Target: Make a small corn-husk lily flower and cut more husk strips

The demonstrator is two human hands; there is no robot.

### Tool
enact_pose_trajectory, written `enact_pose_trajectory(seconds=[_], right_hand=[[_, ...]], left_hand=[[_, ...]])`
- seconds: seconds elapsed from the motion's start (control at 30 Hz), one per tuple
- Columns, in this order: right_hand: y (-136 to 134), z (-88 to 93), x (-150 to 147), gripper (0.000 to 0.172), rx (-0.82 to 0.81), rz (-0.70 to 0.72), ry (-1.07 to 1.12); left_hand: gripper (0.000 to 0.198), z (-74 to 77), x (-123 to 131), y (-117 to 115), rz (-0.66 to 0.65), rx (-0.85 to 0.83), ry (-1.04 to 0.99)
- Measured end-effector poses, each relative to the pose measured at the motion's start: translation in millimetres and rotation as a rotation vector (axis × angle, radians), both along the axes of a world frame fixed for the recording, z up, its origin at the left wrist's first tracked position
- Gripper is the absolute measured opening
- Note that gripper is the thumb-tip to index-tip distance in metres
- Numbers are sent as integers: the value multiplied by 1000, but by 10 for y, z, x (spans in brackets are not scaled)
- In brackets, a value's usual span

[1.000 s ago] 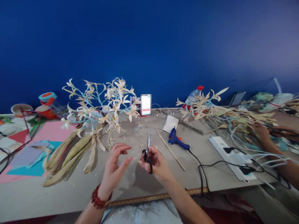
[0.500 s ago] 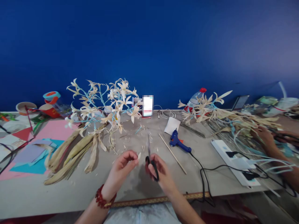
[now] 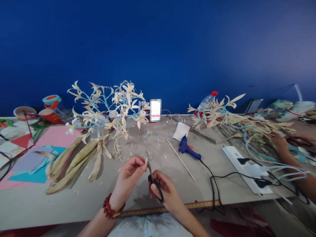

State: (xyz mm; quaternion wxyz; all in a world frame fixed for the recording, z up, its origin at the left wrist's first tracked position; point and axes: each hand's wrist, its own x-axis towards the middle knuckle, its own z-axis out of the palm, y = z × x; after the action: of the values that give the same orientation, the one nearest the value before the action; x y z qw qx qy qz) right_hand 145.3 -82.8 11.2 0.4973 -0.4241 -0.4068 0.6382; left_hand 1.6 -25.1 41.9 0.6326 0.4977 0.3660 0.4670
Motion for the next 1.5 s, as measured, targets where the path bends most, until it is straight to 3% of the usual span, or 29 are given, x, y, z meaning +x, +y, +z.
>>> enact_pose_trajectory(seconds=[0.7,0.9,1.03,1.17,1.27,1.5], right_hand=[[12,-40,4,47,-43,-4,-30],[13,-105,65,41,-87,-9,-83],[49,-34,159,37,-84,-61,-114],[144,146,215,32,56,-152,-83],[223,236,209,34,119,-139,-86],[261,230,165,33,93,-159,-144]], left_hand=[[9,-39,-54,19,-34,-25,5],[11,2,-104,61,-117,-50,-10],[12,73,-156,86,-205,-59,6],[13,122,-190,131,-319,-34,126],[9,156,-183,177,-382,75,276],[11,279,-153,250,-444,273,492]])
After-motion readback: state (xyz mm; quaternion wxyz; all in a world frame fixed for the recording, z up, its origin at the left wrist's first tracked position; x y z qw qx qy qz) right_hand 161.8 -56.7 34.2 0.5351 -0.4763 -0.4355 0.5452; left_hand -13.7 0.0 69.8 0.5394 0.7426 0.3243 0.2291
